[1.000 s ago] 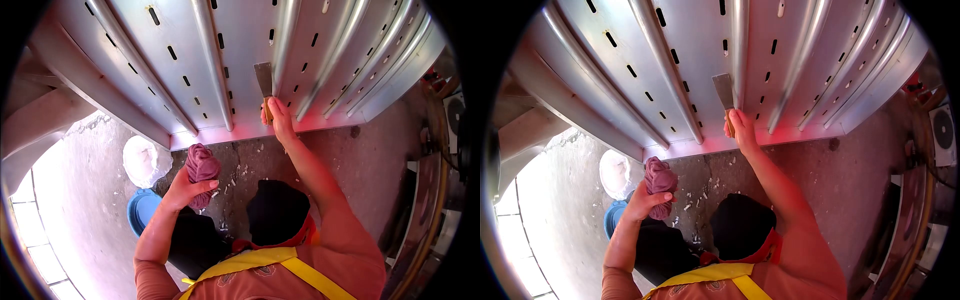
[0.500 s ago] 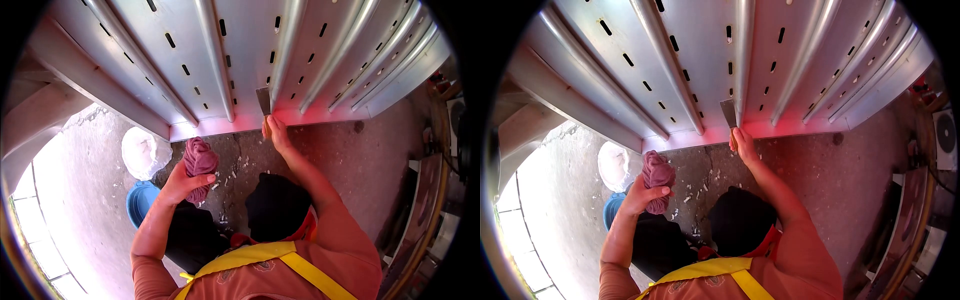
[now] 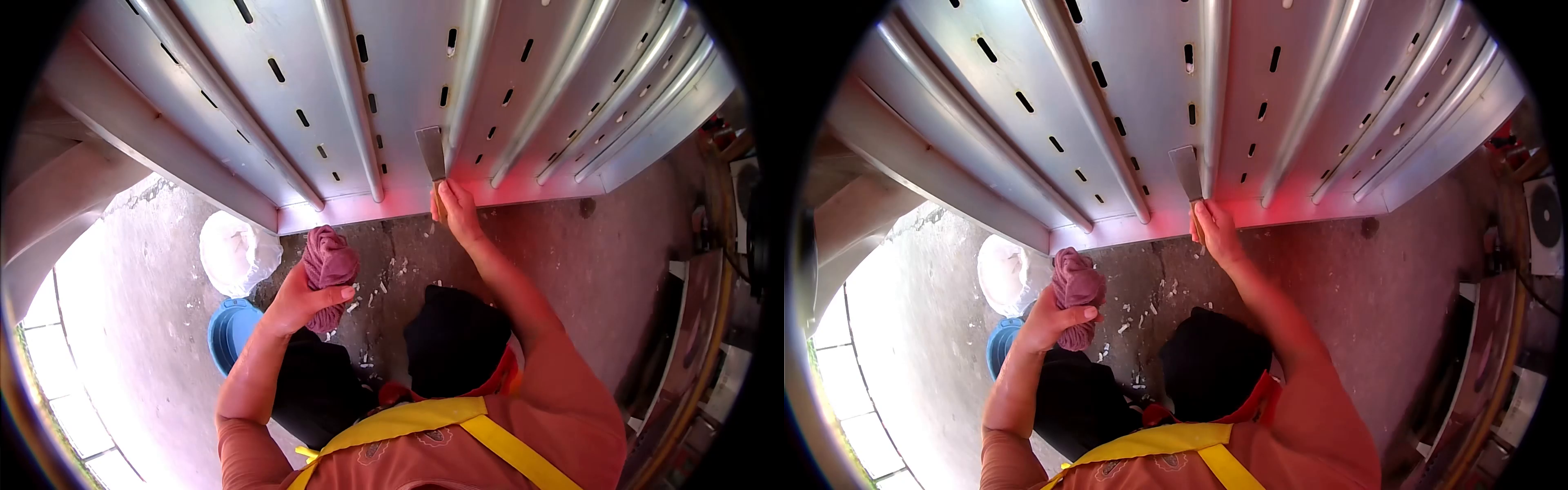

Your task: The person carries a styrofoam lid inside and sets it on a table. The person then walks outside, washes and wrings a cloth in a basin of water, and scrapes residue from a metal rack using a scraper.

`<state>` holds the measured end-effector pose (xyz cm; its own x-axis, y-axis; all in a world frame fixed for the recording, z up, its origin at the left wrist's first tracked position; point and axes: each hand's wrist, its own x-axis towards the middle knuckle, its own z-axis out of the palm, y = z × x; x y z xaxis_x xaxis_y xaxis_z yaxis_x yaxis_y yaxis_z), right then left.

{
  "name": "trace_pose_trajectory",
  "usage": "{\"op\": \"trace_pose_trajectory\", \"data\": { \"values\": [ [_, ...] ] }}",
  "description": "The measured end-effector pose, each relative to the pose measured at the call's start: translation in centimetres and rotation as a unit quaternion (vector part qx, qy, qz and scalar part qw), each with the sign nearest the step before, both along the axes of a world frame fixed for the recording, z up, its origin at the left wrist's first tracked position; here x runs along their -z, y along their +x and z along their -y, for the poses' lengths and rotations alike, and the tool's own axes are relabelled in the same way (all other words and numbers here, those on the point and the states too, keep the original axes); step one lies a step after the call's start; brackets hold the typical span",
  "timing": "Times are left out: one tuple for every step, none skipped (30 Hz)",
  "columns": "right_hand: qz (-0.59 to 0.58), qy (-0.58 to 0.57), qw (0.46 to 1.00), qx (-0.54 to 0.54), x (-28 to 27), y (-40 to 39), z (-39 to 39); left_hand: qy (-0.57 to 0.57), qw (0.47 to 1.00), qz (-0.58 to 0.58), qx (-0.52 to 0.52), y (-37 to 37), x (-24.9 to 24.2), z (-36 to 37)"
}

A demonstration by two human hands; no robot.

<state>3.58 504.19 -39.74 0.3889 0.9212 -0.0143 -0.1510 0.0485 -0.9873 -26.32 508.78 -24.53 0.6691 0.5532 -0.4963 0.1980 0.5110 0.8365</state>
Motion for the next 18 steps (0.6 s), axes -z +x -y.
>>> {"op": "trace_pose_trajectory", "data": {
  "values": [
    [0.031,0.016,0.999,-0.001,-1.3,-0.2,-0.2,0.002,1.0,0.003,-0.003,0.1,0.0,-0.1],
    [0.029,0.043,0.999,0.006,-2.6,-0.3,-0.6,0.001,1.0,0.0,-0.005,0.3,-0.2,-0.1],
    [0.001,0.037,0.999,0.009,-3.9,-0.1,-1.2,-0.002,1.0,0.002,-0.005,0.3,-0.2,-0.1],
    [-0.027,0.031,0.999,0.014,-5.0,0.4,-2.3,-0.006,1.0,0.003,-0.004,0.3,-0.2,-0.1],
    [-0.053,0.027,0.998,0.019,-6.4,1.0,-3.2,-0.007,1.0,0.006,-0.002,0.3,-0.2,-0.2],
    [-0.062,0.026,0.998,-0.004,-8.0,1.5,-3.7,-0.002,1.0,0.011,-0.001,0.4,-0.2,-0.2],
    [-0.076,0.033,0.997,-0.009,-9.5,1.6,-4.0,0.004,1.0,0.016,-0.001,0.4,-0.3,-0.2],
    [-0.09,0.04,0.995,-0.016,-10.8,1.6,-4.3,0.009,1.0,0.022,-0.002,0.4,-0.3,-0.2],
    [-0.105,0.043,0.993,-0.023,-11.4,1.5,-4.3,0.006,1.0,0.02,0.002,0.3,-0.4,-0.2],
    [-0.113,0.034,0.993,-0.026,-11.7,1.1,-4.0,0.002,1.0,0.019,0.006,0.2,-0.5,-0.3],
    [-0.141,0.03,0.989,-0.032,-12.0,0.8,-3.7,0.001,1.0,0.019,0.009,0.1,-0.6,-0.4],
    [-0.169,0.027,0.984,-0.041,-12.5,0.6,-3.4,0.003,1.0,0.025,0.005,0.1,-0.6,-0.5],
    [-0.196,0.023,0.979,-0.05,-13.0,0.5,-3.5,0.004,0.999,0.032,0.001,0.1,-0.5,-0.5],
    [-0.249,0.036,0.964,-0.081,-13.6,0.8,-3.6,0.003,0.999,0.036,-0.003,0.0,-0.4,-0.3],
    [-0.304,0.047,0.945,-0.111,-14.8,0.8,-3.6,0.004,0.999,0.036,0.001,0.0,-0.5,-0.3],
    [-0.358,0.059,0.922,-0.139,-15.4,0.9,-3.5,0.005,0.999,0.036,0.006,0.0,-0.7,-0.3],
    [-0.412,0.072,0.891,-0.175,-15.4,1.0,-3.2,0.008,0.999,0.036,0.011,0.0,-0.9,-0.4],
    [-0.462,0.086,0.857,-0.212,-15.5,1.1,-2.7,0.008,0.999,0.038,0.009,-0.1,-1.0,-0.3]
  ]
}}
